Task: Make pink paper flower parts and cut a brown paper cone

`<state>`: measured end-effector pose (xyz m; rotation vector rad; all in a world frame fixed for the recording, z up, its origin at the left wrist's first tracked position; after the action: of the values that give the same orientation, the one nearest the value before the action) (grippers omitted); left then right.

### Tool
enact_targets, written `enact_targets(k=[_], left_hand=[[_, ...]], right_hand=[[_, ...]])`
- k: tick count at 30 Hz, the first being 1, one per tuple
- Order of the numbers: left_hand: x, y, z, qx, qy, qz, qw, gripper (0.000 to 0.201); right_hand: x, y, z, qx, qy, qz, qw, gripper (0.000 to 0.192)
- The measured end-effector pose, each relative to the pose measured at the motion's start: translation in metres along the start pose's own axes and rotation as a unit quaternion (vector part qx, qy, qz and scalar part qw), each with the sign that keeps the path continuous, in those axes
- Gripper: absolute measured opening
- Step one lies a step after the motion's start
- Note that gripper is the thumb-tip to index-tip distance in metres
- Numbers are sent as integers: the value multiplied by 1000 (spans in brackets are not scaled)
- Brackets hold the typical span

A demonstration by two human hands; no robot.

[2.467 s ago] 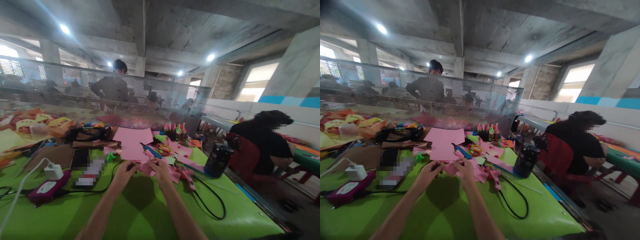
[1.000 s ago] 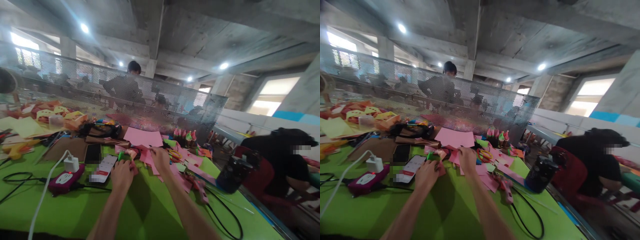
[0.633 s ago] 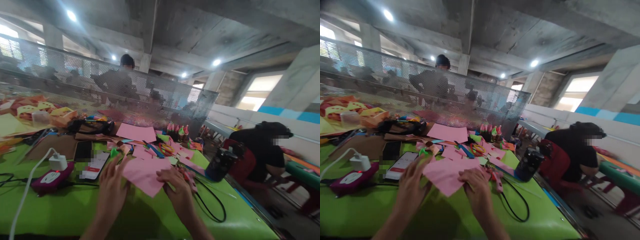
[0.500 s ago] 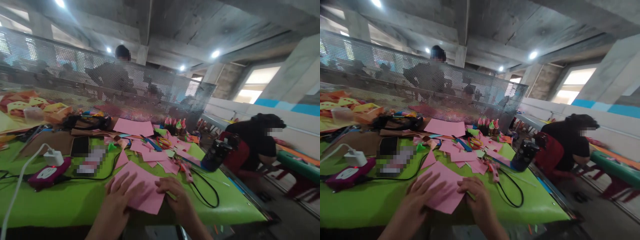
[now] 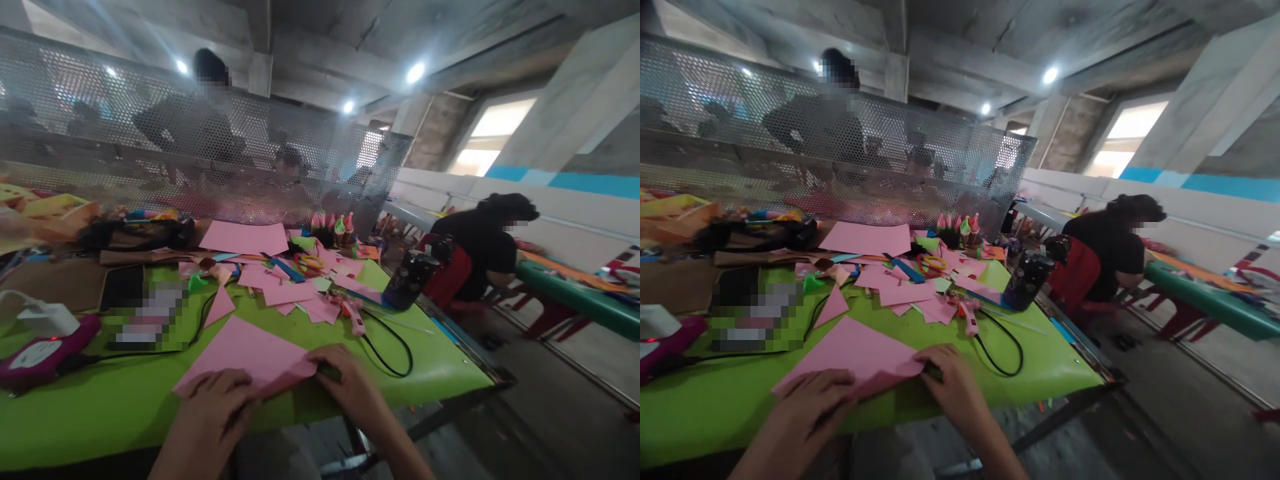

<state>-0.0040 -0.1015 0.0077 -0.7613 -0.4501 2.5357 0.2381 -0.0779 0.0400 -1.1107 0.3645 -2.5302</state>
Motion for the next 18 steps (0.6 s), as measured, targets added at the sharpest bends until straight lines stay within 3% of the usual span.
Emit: enact_targets(k=[6, 11, 18], left_hand=[[8, -21, 2, -11, -23, 112, 993, 33], [9, -30, -1, -26, -83, 123, 989, 28], [11, -31, -4, 5, -94, 124, 988, 26]], right_hand=[[-8, -6, -2, -20, 32, -17, 999, 29], [-5, -1, -3, -47, 42, -8, 998, 36], [-1, 11, -2, -34, 71, 41, 996, 42]])
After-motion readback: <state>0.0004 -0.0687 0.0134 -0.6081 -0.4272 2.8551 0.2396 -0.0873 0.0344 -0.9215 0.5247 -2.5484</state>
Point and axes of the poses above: each hand's wrist, its own y-axis away from the middle knuckle, its own z-axis out of the back of the hand, x = y × z, the point moved 4 cm from there along -y, towards the middle knuckle, and after that the axes turned 6 degrees about -x, right-handed, at the moved point
